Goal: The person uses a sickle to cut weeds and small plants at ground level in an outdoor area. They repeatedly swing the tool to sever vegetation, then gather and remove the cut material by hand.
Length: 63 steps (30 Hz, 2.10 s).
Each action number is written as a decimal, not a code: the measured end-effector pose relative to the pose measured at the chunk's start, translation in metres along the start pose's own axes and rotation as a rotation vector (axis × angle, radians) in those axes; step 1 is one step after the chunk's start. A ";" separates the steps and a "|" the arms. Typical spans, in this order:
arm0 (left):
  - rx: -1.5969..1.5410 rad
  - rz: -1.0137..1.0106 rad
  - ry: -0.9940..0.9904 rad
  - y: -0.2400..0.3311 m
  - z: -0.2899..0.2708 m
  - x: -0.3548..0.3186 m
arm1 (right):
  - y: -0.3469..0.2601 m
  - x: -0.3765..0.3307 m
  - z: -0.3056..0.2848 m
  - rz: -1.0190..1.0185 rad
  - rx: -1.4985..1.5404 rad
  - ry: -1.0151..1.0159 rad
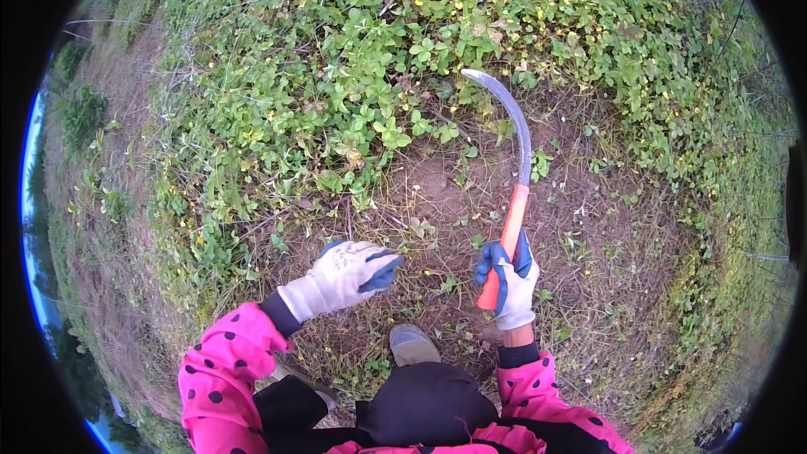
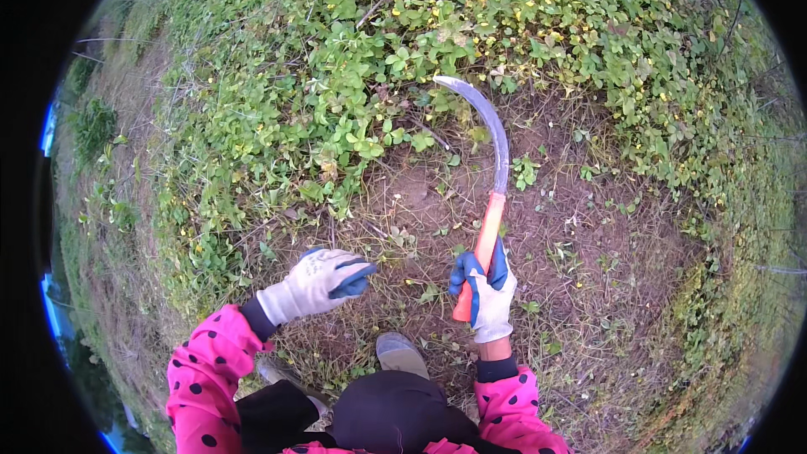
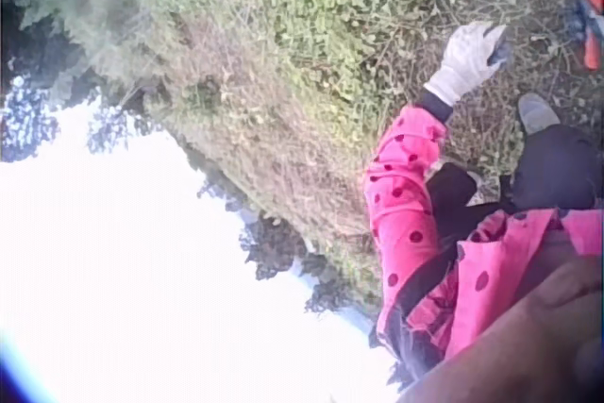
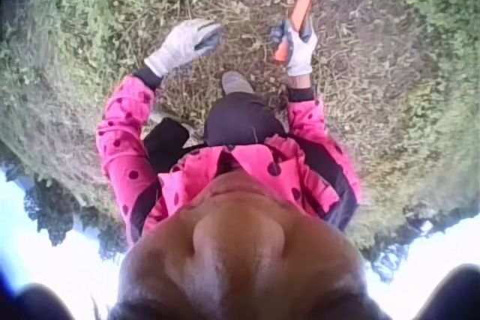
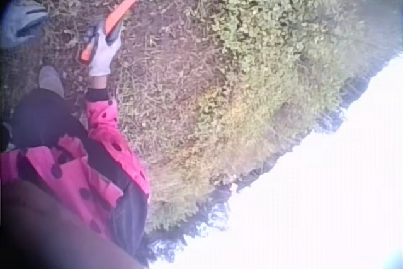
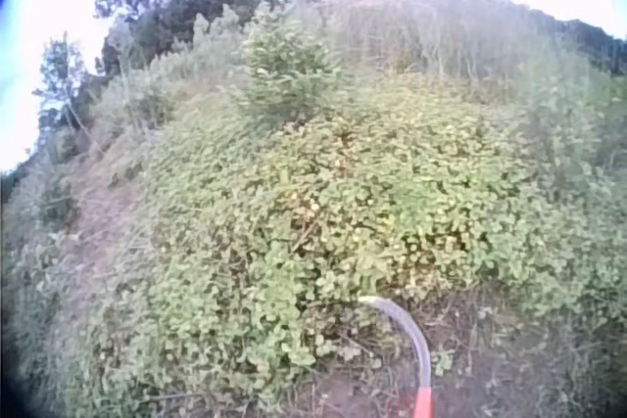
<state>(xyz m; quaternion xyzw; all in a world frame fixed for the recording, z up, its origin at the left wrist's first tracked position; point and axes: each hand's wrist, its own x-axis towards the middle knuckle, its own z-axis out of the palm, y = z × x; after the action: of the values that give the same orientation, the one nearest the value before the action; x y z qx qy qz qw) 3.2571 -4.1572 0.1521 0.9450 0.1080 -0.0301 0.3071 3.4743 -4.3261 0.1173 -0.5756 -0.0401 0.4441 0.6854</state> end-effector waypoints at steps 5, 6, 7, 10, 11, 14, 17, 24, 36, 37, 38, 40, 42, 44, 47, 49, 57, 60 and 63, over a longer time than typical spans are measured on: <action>0.162 0.319 0.087 -0.007 0.041 0.185 | -0.035 -0.029 -0.013 -0.109 0.027 0.103; 0.317 0.261 0.080 -0.011 0.026 0.210 | -0.041 -0.034 -0.023 -0.106 0.087 0.086; 0.481 0.119 0.217 -0.045 0.021 0.221 | -0.044 -0.036 -0.025 -0.073 0.083 0.060; 0.617 -0.497 0.279 -0.140 -0.029 0.191 | -0.042 -0.026 -0.037 -0.027 -0.121 0.016; 0.606 -0.489 0.249 -0.174 -0.027 0.163 | -0.040 -0.019 -0.036 -0.035 -0.192 -0.063; 0.455 -0.534 0.301 -0.188 -0.015 0.132 | -0.034 0.032 -0.027 -0.227 -0.696 -0.188; 0.455 -0.124 0.656 -0.117 -0.015 0.161 | -0.028 0.107 0.005 -0.744 -1.058 -0.056; 0.588 -0.509 0.083 -0.115 -0.045 0.257 | -0.012 0.103 -0.006 -0.520 -1.040 -0.087; 0.394 -0.408 0.253 -0.154 -0.018 0.157 | 0.025 0.035 -0.075 -0.360 -1.138 -0.127; 0.343 -0.503 0.322 -0.167 -0.006 0.126 | 0.028 0.000 -0.103 -0.171 -1.121 -0.100; 0.273 -0.536 0.369 -0.172 0.006 0.092 | 0.017 -0.020 -0.101 0.067 -0.850 -0.016; 0.253 -0.475 0.511 -0.195 0.022 0.027 | 0.002 -0.024 -0.077 0.210 -0.610 0.018; 0.058 -0.684 0.536 -0.196 0.026 0.021 | -0.002 0.004 -0.048 0.011 -0.607 -0.028; 0.042 -0.758 0.538 -0.163 0.005 0.048 | -0.007 0.066 -0.005 -0.238 -0.866 -0.090; 0.435 -0.455 0.540 -0.101 -0.030 0.118 | -0.010 0.158 0.054 -0.641 -1.031 -0.022; 0.630 -0.406 0.426 -0.087 -0.037 0.164 | -0.015 0.190 0.076 -0.486 -1.113 -0.083; 0.362 -0.831 0.120 -0.206 -0.037 0.206 | -0.021 0.161 0.056 -0.452 -1.217 -0.326; 0.298 -0.756 0.125 -0.193 -0.038 0.218 | -0.013 0.200 0.082 -0.545 -1.378 -0.180; 0.270 -0.723 0.147 -0.197 -0.035 0.203 | -0.002 0.185 0.063 -0.414 -1.265 -0.236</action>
<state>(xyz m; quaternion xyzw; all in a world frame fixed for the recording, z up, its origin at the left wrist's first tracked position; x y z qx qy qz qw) 3.4104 -3.9442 0.0424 0.8776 0.4505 -0.0825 0.1413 3.5512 -4.1574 0.0551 -0.7941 -0.4764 0.2549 0.2785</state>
